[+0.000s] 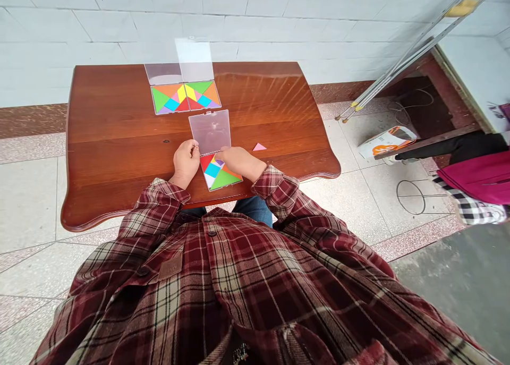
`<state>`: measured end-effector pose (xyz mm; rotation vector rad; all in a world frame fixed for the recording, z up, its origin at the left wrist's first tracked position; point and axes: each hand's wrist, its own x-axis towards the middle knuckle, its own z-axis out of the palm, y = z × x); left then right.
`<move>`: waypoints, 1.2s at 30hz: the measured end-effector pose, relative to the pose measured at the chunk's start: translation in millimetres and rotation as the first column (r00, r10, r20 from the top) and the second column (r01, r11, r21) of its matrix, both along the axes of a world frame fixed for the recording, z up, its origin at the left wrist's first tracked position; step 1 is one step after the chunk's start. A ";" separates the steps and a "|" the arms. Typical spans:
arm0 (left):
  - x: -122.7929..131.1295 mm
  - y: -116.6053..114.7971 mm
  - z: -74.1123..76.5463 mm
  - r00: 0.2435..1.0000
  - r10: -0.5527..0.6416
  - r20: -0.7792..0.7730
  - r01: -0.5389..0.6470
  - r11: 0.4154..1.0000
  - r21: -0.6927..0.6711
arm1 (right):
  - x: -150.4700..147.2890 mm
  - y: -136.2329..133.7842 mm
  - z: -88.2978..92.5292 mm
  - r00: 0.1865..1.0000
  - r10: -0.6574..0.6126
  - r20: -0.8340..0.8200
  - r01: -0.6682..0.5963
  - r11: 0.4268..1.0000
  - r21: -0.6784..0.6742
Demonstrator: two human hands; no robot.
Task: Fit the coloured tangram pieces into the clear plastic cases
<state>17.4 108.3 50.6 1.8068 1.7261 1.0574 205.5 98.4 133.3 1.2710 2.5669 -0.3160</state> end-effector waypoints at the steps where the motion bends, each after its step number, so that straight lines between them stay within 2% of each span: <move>1: -0.1 0.1 0.1 1.000 -0.002 -0.001 0.002 1.000 -0.001 | 0.1 0.5 0.6 1.000 0.003 0.010 -0.003 1.000 0.002; 6: -0.1 0.0 0.9 1.000 -0.006 0.008 0.006 1.000 -0.003 | -1.0 1.8 2.7 0.999 0.030 0.027 -0.030 1.000 0.002; 15: 0.4 -0.3 1.0 1.000 -0.001 0.010 0.001 1.000 0.005 | -4.0 -2.0 3.3 0.998 0.032 -0.051 -0.031 0.999 0.015; 26: 0.0 -0.1 1.1 1.000 -0.004 0.004 0.004 1.000 -0.005 | -3.4 0.2 3.9 0.999 0.030 -0.027 -0.030 1.000 0.000; 36: 0.5 -1.4 2.8 1.000 -0.004 0.003 0.004 1.000 -0.014 | 6.3 4.9 -2.6 0.987 -0.116 -0.110 0.117 0.993 0.002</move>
